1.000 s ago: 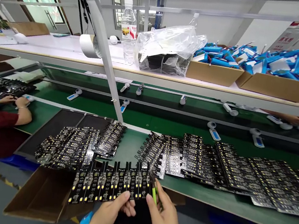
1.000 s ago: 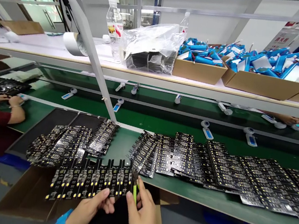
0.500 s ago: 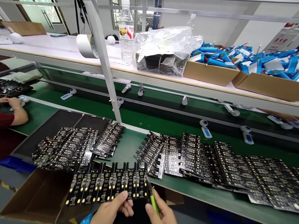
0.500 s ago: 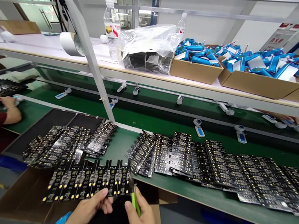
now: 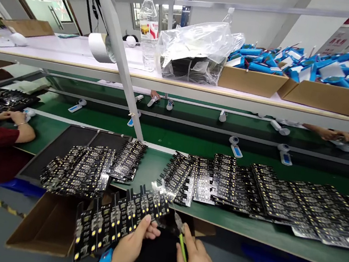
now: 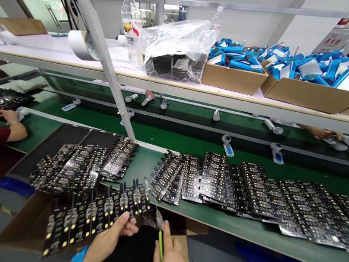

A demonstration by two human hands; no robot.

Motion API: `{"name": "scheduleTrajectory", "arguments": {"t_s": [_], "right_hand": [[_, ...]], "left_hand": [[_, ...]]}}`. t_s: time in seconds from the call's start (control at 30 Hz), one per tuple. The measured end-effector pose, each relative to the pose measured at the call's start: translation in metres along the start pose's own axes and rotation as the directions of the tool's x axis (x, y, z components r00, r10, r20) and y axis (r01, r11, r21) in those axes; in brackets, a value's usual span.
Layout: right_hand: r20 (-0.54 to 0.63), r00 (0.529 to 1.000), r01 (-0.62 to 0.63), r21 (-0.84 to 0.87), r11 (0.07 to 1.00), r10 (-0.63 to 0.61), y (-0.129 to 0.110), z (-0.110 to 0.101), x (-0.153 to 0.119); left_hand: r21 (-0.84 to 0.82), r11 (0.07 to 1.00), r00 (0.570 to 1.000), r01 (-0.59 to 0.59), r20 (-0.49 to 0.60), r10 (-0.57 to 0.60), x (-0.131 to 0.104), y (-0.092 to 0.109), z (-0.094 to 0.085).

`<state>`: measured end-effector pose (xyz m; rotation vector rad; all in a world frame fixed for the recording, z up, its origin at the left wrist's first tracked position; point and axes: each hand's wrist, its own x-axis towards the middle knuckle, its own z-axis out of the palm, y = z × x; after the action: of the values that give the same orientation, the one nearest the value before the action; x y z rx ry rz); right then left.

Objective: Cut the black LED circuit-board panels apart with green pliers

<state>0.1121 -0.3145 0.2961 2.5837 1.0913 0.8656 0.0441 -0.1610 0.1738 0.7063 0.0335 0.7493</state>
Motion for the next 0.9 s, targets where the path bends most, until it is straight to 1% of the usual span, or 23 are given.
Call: {"name": "scheduleTrajectory", "arguments": {"t_s": [0.03,0.07,0.13,0.2,0.27,0.33,0.4,0.47,0.53,0.57,0.6,0.63,0.67,0.7,0.73,0.77,0.83,0.87,0.9], "right_hand": [[0.005,1.0,0.0,-0.069,0.998,0.001,0.004,0.003,0.002],[0.025,1.0,0.007,-0.096,0.995,-0.005,0.01,0.006,0.004],[0.072,0.997,0.0,-0.103,0.995,0.007,0.026,0.013,0.011],[0.106,0.993,-0.048,-0.1,0.994,0.059,0.044,0.021,0.017],[0.126,0.987,-0.091,-0.084,0.992,0.101,0.061,0.029,0.019],[0.154,0.98,-0.117,-0.054,0.992,0.125,0.073,0.036,0.017],[0.183,0.974,-0.13,-0.018,0.991,0.131,0.08,0.041,0.014],[0.205,0.971,-0.131,0.012,0.991,0.126,0.083,0.045,0.012],[0.212,0.969,-0.133,0.029,0.991,0.124,0.084,0.046,0.011],[0.212,0.969,-0.136,0.033,0.99,0.126,0.085,0.047,0.01],[0.21,0.969,-0.139,0.038,0.99,0.128,0.086,0.047,0.009],[0.207,0.969,-0.143,0.043,0.989,0.132,0.087,0.048,0.008],[0.205,0.97,-0.148,0.051,0.988,0.134,0.089,0.049,0.007],[0.204,0.97,-0.151,0.062,0.987,0.136,0.091,0.05,0.006],[0.204,0.97,-0.153,0.075,0.985,0.135,0.093,0.052,0.005],[0.207,0.969,-0.153,0.089,0.984,0.132,0.095,0.055,0.004],[0.217,0.969,-0.15,0.119,0.982,0.121,0.098,0.06,0.003],[0.217,0.969,-0.146,0.13,0.981,0.116,0.1,0.063,0.002],[0.21,0.971,-0.144,0.138,0.98,0.113,0.101,0.066,0.002]], "left_hand": [[0.08,0.997,1.0,-0.021,-0.012,0.022,0.001,0.001,-0.004],[0.168,0.985,0.999,-0.039,-0.024,0.044,0.004,0.001,-0.01],[0.332,0.936,0.988,-0.117,-0.052,0.142,0.014,0.0,-0.026],[0.418,0.88,0.955,-0.226,-0.084,0.285,0.032,-0.004,-0.047],[0.443,0.844,0.913,-0.302,-0.119,0.39,0.058,-0.008,-0.069],[0.469,0.839,0.902,-0.276,-0.177,0.395,0.089,-0.007,-0.093],[0.525,0.824,0.887,-0.214,-0.248,0.389,0.124,0.002,-0.118],[0.599,0.787,0.864,-0.148,-0.309,0.398,0.158,0.021,-0.144],[0.672,0.736,0.844,-0.084,-0.345,0.411,0.187,0.044,-0.164],[0.706,0.706,0.835,-0.055,-0.356,0.42,0.199,0.054,-0.169],[0.738,0.674,0.828,-0.032,-0.359,0.432,0.209,0.063,-0.171],[0.77,0.638,0.824,-0.02,-0.349,0.446,0.217,0.069,-0.167],[0.799,0.6,0.828,-0.023,-0.322,0.46,0.224,0.071,-0.158],[0.827,0.561,0.839,-0.04,-0.277,0.468,0.229,0.07,-0.144],[0.851,0.521,0.857,-0.069,-0.216,0.467,0.233,0.065,-0.125],[0.868,0.484,0.879,-0.107,-0.145,0.455,0.236,0.056,-0.101],[0.885,0.428,0.92,-0.182,0.0,0.391,0.238,0.031,-0.047],[0.887,0.412,0.934,-0.211,0.059,0.351,0.238,0.018,-0.02],[0.887,0.403,0.944,-0.225,0.097,0.315,0.238,0.004,0.006]]}}
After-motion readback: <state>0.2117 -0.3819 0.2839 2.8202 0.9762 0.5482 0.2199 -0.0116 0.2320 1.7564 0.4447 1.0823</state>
